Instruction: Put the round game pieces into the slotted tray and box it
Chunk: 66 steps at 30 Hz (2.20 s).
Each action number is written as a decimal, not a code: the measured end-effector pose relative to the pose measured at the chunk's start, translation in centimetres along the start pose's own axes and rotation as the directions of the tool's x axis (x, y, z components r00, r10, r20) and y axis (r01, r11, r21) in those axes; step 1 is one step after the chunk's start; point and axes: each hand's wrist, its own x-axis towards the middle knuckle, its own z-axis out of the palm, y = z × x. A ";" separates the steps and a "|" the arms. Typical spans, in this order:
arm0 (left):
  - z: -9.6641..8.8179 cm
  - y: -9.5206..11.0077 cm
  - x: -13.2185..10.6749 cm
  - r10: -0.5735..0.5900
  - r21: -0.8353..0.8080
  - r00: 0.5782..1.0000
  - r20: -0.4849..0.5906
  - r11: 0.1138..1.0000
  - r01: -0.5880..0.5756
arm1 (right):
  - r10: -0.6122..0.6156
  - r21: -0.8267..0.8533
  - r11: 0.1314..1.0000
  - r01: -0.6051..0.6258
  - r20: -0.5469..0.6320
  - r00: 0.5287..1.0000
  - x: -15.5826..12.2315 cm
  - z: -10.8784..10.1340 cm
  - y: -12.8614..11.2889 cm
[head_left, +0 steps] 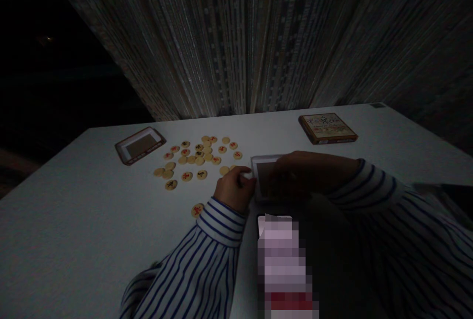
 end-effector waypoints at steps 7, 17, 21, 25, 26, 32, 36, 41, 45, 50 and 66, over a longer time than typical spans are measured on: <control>-0.1 0.1 -0.3 0.015 0.039 1.000 0.019 0.999 -0.015 | 0.144 -0.241 0.946 -0.216 -0.284 0.948 -2.3 -0.3 0.2; -0.7 0.6 -1.4 0.015 0.204 0.997 0.071 0.978 -0.029 | 0.440 0.032 0.890 -0.455 -0.326 0.837 -5.7 3.6 1.0; -0.7 0.6 -1.2 0.010 0.230 0.994 0.105 0.973 -0.034 | 0.452 0.102 0.891 -0.442 -0.283 0.846 -5.4 3.9 0.7; -0.5 0.5 -1.0 -0.002 0.226 0.992 0.123 0.974 -0.026 | 0.470 0.129 0.882 -0.452 -0.283 0.836 -5.2 4.1 0.8; -0.4 0.5 -1.0 -0.001 0.227 0.993 0.119 0.974 -0.026 | 0.478 0.125 0.878 -0.463 -0.287 0.830 -5.1 4.1 0.9; -0.4 0.7 -1.0 0.024 0.265 0.994 0.107 0.963 -0.052 | 0.513 0.122 0.856 -0.503 -0.324 0.795 -5.0 4.8 1.4; -0.5 0.7 -1.0 0.024 0.257 0.996 0.083 0.965 -0.044 | 0.513 0.131 0.856 -0.500 -0.330 0.792 -5.0 4.8 1.4; -0.8 0.3 -0.9 0.077 0.139 0.997 -0.029 0.988 -0.073 | 0.536 0.179 0.842 -0.509 -0.389 0.750 -5.4 4.3 1.5; -2.1 -0.4 -0.7 0.122 0.006 0.985 -0.125 0.992 -0.122 | 0.479 0.185 0.872 -0.453 -0.513 0.712 -5.7 3.8 1.6; -5.8 -1.2 -0.7 0.196 0.007 0.961 -0.197 0.980 -0.198 | 0.359 0.125 0.928 -0.352 -0.557 0.749 -5.5 3.0 0.9; -8.9 -5.0 2.0 0.450 0.330 0.889 -0.084 0.854 -0.402 | 0.147 -0.241 0.946 -0.219 -0.283 0.948 2.5 0.6 -5.5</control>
